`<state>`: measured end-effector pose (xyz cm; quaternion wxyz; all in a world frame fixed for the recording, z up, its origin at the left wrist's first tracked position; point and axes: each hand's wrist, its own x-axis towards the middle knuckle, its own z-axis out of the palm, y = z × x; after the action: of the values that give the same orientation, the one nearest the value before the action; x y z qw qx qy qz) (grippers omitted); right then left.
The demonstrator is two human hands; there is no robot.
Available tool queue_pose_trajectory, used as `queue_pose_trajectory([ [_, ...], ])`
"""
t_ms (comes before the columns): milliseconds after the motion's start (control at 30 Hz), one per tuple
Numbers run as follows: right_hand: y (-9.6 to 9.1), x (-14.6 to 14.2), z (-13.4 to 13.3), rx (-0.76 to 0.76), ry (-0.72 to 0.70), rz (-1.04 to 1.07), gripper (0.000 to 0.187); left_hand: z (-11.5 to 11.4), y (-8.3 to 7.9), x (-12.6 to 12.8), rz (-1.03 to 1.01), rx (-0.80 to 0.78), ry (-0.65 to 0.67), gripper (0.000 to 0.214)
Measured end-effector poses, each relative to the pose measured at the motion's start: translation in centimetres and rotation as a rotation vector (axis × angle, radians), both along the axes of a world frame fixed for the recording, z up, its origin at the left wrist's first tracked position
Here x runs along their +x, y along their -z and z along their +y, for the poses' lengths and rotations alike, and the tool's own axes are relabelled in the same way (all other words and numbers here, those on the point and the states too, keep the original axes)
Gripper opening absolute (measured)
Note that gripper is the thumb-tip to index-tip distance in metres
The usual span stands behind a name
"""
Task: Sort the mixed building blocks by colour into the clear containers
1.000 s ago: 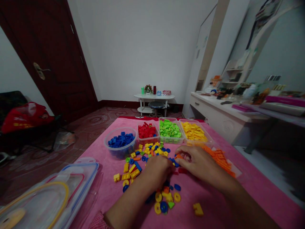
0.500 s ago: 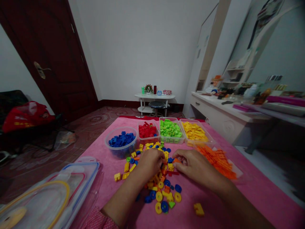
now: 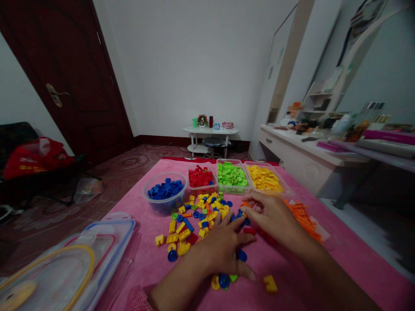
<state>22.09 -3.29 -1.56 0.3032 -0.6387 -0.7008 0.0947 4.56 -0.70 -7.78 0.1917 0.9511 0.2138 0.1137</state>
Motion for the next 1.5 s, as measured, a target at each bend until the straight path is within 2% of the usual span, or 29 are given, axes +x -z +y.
queue_pose_trajectory([
  [67,0.1,0.0,0.0,0.010,0.018,0.011,0.024,-0.6,0.2,0.5,0.008,0.015,0.028,0.072],
  [200,0.0,-0.1,0.1,0.028,0.037,0.033,0.025,-0.7,0.5,1.4,-0.043,0.056,0.090,0.025],
  [267,0.0,-0.1,0.1,0.032,0.043,0.028,0.025,-0.1,0.6,1.5,-0.067,0.041,0.091,0.011],
  [367,0.2,-0.2,0.2,0.033,0.035,0.021,0.024,1.1,0.3,1.0,-0.073,0.001,0.026,0.015],
  [467,0.6,-0.3,0.4,0.027,0.034,0.010,0.024,2.2,-0.3,0.0,-0.082,-0.042,-0.067,0.010],
  [600,1.9,-0.4,0.8,0.042,0.008,-0.023,0.028,3.2,-1.3,-1.2,-0.153,-0.071,-0.188,0.010],
  [800,5.3,-0.9,2.2,0.009,-0.065,-0.010,0.030,4.7,-1.6,-2.5,-0.127,0.059,-0.573,0.028],
  [867,6.1,-1.3,2.7,-0.013,-0.089,0.000,0.033,5.0,-1.4,-2.8,-0.070,0.036,-0.633,0.026],
  [1000,6.7,-2.0,3.1,-0.049,-0.127,0.012,0.041,5.1,-1.0,-3.0,0.009,-0.052,-0.557,0.025],
  [1133,7.0,-2.3,3.3,-0.078,-0.183,0.017,0.045,4.6,-0.6,-2.8,0.060,-0.002,-0.526,0.040],
  [1233,7.4,-2.3,3.3,-0.085,-0.190,0.018,0.041,4.5,-0.2,-2.6,0.075,0.027,-0.508,0.049],
  [1367,7.9,-2.2,3.3,-0.083,-0.205,0.019,0.037,4.5,0.0,-2.5,0.072,0.016,-0.511,0.044],
  [1500,8.1,-2.1,3.2,-0.099,-0.142,-0.028,0.026,4.3,0.2,-2.3,0.053,0.015,-0.538,0.042],
])
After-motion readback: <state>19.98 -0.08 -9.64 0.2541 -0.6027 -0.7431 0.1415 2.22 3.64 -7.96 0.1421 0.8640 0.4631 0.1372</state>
